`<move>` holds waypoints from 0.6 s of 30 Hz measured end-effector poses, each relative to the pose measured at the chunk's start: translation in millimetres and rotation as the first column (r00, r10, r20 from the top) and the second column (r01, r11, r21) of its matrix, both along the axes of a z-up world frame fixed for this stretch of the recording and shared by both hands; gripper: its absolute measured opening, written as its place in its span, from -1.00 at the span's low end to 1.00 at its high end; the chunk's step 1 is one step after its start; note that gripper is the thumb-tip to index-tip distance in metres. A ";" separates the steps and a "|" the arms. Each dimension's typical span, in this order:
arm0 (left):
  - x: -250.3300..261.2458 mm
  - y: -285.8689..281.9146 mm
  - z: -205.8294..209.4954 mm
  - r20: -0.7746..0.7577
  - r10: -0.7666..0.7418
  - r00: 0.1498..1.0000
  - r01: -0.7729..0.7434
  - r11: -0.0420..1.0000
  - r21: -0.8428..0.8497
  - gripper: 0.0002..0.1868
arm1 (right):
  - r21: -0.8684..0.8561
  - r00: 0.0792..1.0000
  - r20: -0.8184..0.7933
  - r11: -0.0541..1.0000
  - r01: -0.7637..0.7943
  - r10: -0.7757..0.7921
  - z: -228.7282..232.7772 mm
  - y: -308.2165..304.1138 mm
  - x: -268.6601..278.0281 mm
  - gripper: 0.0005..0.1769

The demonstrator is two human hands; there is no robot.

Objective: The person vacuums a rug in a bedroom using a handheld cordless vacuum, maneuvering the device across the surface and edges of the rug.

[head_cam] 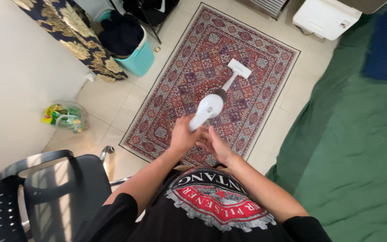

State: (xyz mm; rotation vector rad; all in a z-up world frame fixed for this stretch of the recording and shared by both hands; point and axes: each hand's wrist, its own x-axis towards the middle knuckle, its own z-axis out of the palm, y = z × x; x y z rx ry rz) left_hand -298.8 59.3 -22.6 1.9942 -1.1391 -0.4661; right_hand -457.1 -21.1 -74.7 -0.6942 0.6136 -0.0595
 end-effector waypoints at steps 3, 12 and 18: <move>66.8 39.8 -12.1 -0.071 0.079 0.994 -0.073 0.993 0.089 -0.51 | -0.520 0.979 -0.045 0.832 -0.193 0.199 6.0 33.9 39.6 -0.27; 201.5 212.7 -0.9 -0.013 0.234 0.972 -0.224 0.946 0.234 -0.42 | -0.506 0.937 -0.338 0.856 -0.105 -0.084 -63.3 44.6 24.7 -0.50; 279.2 316.8 50.7 0.087 0.257 0.963 -0.262 0.803 0.535 -0.46 | -0.397 0.586 -0.795 0.864 -0.310 -0.155 -100.7 46.4 -107.3 -0.38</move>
